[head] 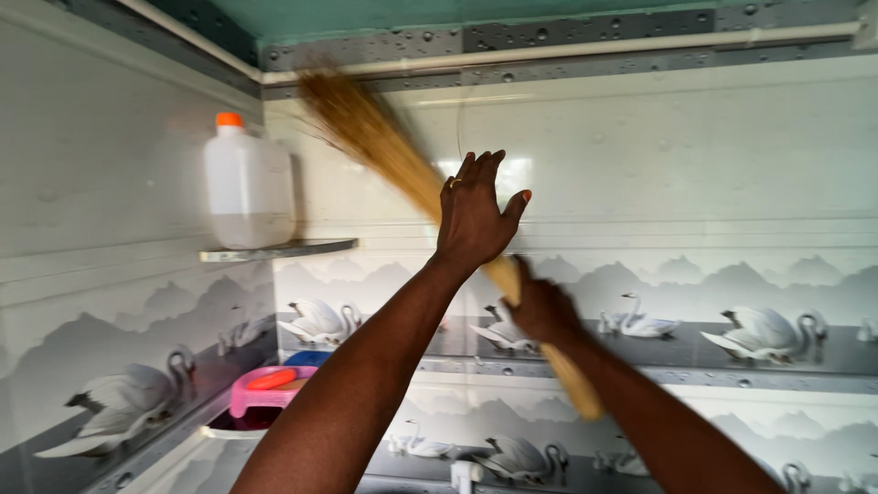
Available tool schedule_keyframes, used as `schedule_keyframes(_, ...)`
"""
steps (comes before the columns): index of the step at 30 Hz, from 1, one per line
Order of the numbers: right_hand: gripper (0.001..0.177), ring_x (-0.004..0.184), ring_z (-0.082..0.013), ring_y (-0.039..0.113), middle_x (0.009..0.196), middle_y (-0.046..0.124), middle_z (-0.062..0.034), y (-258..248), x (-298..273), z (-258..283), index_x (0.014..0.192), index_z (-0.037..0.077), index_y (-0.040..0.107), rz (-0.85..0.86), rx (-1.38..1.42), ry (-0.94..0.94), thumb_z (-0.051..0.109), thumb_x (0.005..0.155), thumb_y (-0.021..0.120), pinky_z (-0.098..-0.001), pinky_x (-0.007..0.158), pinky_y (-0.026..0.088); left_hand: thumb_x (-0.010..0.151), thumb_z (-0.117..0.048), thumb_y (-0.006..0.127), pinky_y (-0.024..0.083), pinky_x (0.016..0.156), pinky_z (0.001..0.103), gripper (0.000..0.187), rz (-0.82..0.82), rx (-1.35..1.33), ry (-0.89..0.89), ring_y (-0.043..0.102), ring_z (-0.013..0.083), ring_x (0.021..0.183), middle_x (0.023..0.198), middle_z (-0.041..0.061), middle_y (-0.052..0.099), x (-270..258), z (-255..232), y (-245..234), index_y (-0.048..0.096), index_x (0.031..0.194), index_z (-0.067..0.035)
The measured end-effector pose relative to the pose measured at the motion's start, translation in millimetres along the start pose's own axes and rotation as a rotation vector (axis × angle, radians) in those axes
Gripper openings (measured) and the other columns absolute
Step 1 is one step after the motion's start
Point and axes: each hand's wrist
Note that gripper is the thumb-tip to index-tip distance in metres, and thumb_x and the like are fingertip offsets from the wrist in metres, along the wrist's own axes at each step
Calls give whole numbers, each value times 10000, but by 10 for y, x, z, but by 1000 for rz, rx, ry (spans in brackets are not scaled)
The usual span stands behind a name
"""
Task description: The person sweeps the bathroom walls and ceiling using a traditional straw broom. They move items such as a detergent packet and a bottle from a window ledge to a bucket to access the surfaces, then sweep the walls, ceiling, and floor before returning the items.
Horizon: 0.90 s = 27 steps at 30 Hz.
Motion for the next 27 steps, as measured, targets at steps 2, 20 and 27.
schedule_keyframes(2, 808, 900, -431, 730, 1006, 736, -229, -288, 21, -344, 1559, 181, 258, -70, -49, 42, 430, 917, 682, -569, 831, 588, 926, -368, 698, 285, 1185, 581, 680, 13, -11, -4, 350, 411, 1493, 1496, 214, 526, 3, -101, 92, 486, 1464, -10)
schedule_keyframes(20, 612, 910, -417, 721, 1058, 705, -291, -696, -499, -3605, 1288, -36, 494, -790, 440, 644, 316, 901, 812, -491, 820, 592, 929, -362, 688, 282, 1177, 591, 693, 38, -52, 35, 343, 400, 1493, 1513, 245, 494, 273, -1429, 811, 455, 1478, -7)
schedule_keyframes(27, 463, 662, -287, 707, 944, 694, -160, -663, -511, -2852, 1235, 26, 493, -259, 852, 334, 256, 911, 731, -407, 562, 614, 926, -366, 695, 264, 1182, 585, 712, 51, -57, 27, 331, 410, 1498, 1522, 248, 476, 180, -1840, 1201, 446, 1486, -4)
Point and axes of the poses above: each hand's wrist, its own x-axis towards the middle knuckle, its own y-axis out of the palm, z = x × y
